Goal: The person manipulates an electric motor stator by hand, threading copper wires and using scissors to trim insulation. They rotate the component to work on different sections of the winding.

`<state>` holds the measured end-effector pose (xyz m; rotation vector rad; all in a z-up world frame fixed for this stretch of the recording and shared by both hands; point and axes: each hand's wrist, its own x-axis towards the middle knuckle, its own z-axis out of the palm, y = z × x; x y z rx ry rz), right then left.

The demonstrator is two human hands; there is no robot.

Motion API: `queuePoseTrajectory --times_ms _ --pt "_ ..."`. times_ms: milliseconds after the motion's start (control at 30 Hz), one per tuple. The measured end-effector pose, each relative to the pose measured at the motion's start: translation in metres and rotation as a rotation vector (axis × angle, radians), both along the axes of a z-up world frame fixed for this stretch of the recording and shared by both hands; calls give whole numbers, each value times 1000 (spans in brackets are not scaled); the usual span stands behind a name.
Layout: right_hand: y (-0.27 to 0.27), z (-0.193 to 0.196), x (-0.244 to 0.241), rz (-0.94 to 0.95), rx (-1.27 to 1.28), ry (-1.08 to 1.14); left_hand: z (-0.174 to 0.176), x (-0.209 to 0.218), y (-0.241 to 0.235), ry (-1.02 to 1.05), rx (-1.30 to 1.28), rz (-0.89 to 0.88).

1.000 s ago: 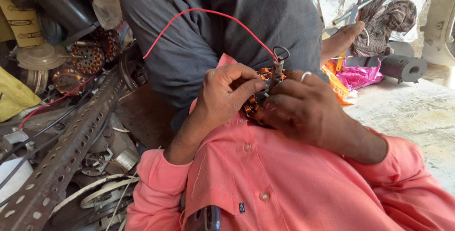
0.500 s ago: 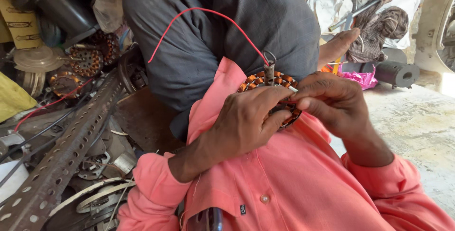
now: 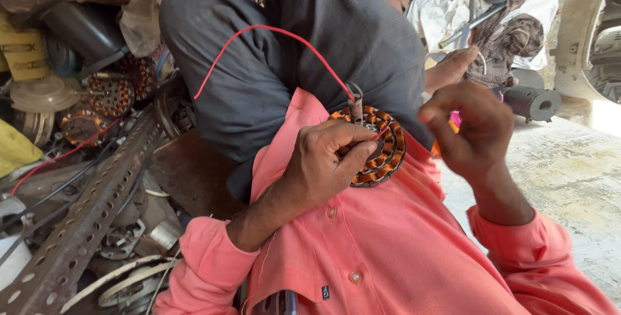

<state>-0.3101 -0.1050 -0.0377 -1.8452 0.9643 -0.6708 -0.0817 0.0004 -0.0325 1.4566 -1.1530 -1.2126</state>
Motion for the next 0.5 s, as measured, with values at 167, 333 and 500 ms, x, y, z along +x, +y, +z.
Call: queuePoseTrajectory --times_ms 167,333,500 --pt "-6 8 15 216 188 -142 3 -1 -4 -41 -102 -39" --pt "-9 3 18 346 95 7 2 0 -3 -69 -131 -33" --pt "1 7 18 4 31 -7 -1 0 -2 16 6 -8"
